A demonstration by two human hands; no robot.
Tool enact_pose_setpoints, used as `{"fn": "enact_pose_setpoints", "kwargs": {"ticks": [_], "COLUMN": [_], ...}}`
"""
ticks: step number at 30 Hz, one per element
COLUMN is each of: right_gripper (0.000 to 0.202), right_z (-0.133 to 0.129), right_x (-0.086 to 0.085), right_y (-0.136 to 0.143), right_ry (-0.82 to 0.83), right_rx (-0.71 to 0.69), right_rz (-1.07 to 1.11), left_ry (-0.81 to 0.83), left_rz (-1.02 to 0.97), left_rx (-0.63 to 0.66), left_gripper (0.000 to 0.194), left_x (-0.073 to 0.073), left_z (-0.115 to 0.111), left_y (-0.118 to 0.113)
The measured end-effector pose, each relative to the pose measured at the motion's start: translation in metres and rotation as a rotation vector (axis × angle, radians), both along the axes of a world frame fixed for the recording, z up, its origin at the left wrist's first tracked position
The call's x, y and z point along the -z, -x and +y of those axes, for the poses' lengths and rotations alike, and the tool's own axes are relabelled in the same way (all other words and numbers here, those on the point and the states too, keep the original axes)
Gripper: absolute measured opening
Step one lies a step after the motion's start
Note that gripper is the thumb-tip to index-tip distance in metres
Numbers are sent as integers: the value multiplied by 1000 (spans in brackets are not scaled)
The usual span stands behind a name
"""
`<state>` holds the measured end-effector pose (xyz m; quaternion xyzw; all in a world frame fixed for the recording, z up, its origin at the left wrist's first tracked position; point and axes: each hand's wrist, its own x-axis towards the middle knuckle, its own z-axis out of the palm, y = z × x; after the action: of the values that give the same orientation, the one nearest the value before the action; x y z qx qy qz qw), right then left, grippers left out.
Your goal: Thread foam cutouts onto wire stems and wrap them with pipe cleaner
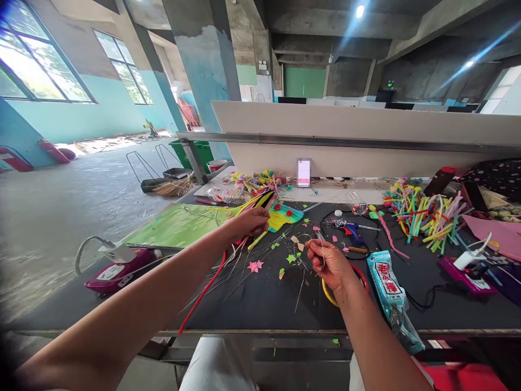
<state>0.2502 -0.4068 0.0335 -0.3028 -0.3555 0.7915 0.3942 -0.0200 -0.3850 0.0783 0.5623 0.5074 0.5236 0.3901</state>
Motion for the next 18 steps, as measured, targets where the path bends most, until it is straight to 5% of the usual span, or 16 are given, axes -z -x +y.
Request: {"fn": "enact_pose_setpoints", "kwargs": {"ticks": [8, 12, 18], "right_gripper": [18, 17, 18], "right_z": [-2, -2, -1], "right_x": [0, -2, 0], "right_y": [1, -1, -2], "right_ry": [-15, -9, -17], "right_rx": [12, 29, 32], "right_rz": [9, 4, -1], "left_ry": [-160, -318, -342], "left_rz": [-224, -225, -221], "left_rx": [85, 37, 17], "left_gripper": [17, 17, 20], "left_x": [-26, -17, 0], "left_z": [-29, -45, -51], "left_y": [-39, -60, -66]}}
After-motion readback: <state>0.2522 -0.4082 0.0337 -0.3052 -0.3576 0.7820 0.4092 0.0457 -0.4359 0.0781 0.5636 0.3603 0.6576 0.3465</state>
